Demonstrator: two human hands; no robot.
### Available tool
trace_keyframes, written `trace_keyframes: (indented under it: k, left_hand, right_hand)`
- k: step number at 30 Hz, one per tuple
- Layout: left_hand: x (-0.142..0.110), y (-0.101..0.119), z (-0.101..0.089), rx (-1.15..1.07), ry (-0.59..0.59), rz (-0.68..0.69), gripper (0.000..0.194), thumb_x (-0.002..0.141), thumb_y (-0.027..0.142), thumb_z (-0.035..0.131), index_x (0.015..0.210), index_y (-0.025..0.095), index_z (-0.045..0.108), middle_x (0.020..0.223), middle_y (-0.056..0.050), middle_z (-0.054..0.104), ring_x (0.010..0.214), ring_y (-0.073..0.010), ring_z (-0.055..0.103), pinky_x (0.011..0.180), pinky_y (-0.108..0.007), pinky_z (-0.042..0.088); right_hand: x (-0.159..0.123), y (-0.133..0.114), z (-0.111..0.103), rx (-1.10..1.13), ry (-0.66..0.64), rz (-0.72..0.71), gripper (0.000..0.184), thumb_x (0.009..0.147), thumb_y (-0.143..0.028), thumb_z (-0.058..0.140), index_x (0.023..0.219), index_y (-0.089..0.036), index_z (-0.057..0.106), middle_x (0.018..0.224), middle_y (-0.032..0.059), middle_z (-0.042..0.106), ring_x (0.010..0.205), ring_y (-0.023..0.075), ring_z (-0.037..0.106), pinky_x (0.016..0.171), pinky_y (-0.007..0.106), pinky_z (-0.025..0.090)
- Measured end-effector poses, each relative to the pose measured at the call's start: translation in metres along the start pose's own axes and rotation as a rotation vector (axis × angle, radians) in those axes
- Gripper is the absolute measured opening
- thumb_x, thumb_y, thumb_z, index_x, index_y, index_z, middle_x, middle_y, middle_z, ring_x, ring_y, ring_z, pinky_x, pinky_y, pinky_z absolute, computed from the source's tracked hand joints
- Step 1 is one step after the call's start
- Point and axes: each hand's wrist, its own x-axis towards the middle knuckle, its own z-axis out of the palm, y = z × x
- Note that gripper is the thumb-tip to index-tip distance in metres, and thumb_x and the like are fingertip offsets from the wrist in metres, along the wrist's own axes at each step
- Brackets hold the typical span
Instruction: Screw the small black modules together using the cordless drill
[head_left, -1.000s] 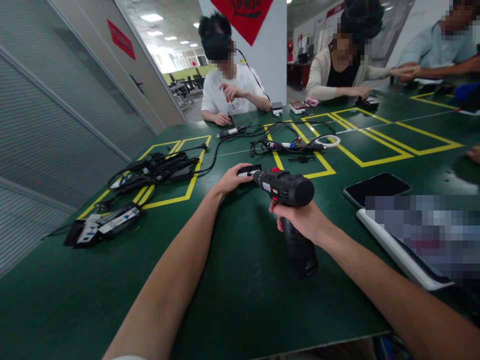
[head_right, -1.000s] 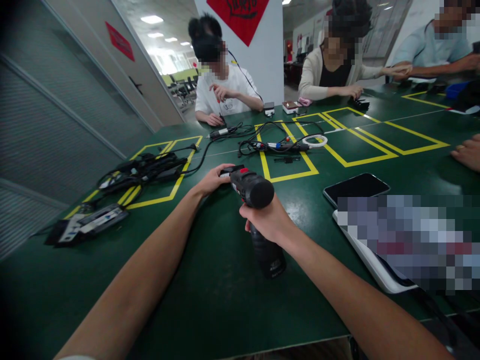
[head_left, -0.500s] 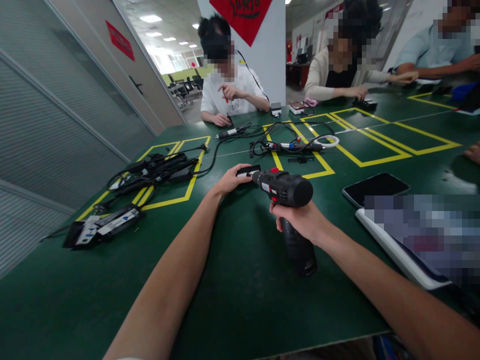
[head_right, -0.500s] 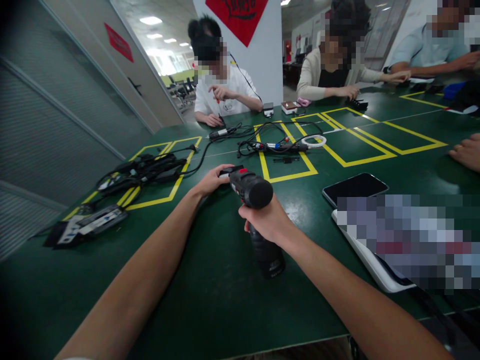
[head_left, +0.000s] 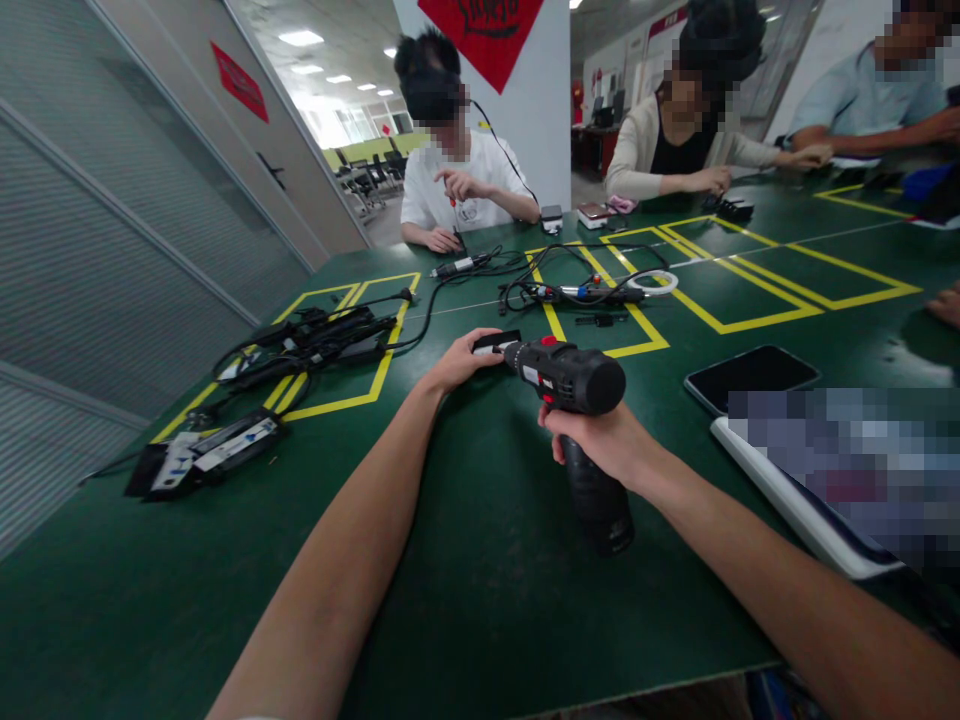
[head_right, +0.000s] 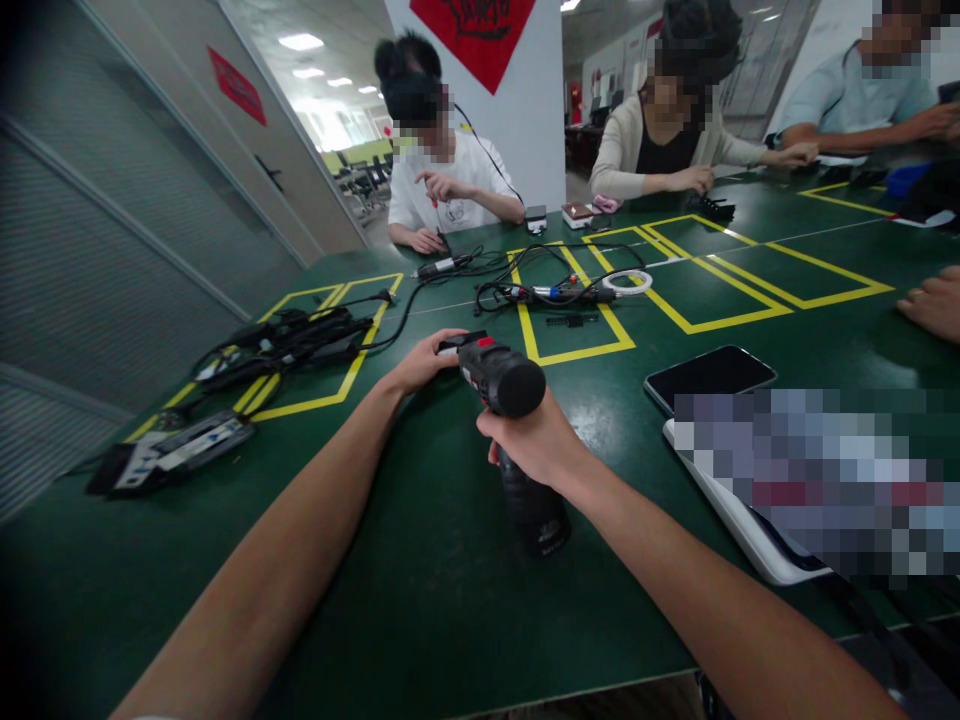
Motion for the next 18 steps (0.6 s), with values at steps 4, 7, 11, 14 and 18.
trace_keyframes:
  k: [4,7,11,14,18]
  left_hand:
    - [0.0007,-0.0014,-0.0004,-0.017,-0.002,0.004,0.070,0.065,0.042,0.075,0.128,0.019,0.056,0.118,-0.008,0.065,0.104,-0.0236,0.060,0.095,-0.037,0.046]
    - [0.0012,-0.0024,-0.0004,-0.028,-0.006,0.012,0.070,0.065,0.042,0.075,0.127,0.019,0.056,0.120,-0.008,0.065,0.105,-0.0235,0.060,0.096,-0.037,0.045]
    - [0.0010,-0.0017,-0.0004,-0.006,-0.003,0.006,0.070,0.065,0.043,0.075,0.127,0.019,0.056,0.121,-0.008,0.064,0.105,-0.0239,0.060,0.095,-0.037,0.045]
    - [0.0007,-0.0017,-0.0003,0.003,-0.006,-0.002,0.070,0.065,0.044,0.074,0.128,0.019,0.055,0.120,-0.007,0.065,0.104,-0.0240,0.060,0.094,-0.037,0.046]
    - [0.0021,-0.0057,-0.0007,-0.023,-0.017,0.021,0.070,0.065,0.042,0.074,0.128,0.019,0.055,0.120,-0.007,0.064,0.104,-0.0232,0.060,0.095,-0.037,0.045]
  right_hand:
    - [0.0006,0.0011,-0.0003,0.011,-0.005,-0.013,0.008,0.069,-0.021,0.060,0.076,-0.017,0.058,0.054,-0.0004,0.056,0.048,0.0145,0.056,0.050,0.029,0.039]
    - [0.0006,0.0015,-0.0005,0.016,-0.008,-0.011,0.007,0.070,-0.021,0.060,0.076,-0.017,0.058,0.054,-0.0006,0.056,0.048,0.0143,0.056,0.051,0.028,0.040]
    - [0.0008,0.0018,-0.0005,0.017,-0.003,-0.017,0.007,0.069,-0.020,0.059,0.075,-0.018,0.057,0.054,-0.0008,0.056,0.048,0.0145,0.056,0.050,0.028,0.040]
    - [0.0009,0.0017,-0.0003,0.020,-0.004,-0.028,0.006,0.068,-0.019,0.059,0.074,-0.018,0.057,0.055,-0.0005,0.057,0.047,0.0143,0.056,0.049,0.028,0.040]
    - [-0.0001,0.0000,0.0001,0.032,0.005,-0.007,0.009,0.067,-0.019,0.059,0.076,-0.017,0.057,0.052,-0.0017,0.055,0.046,0.0138,0.055,0.049,0.027,0.039]
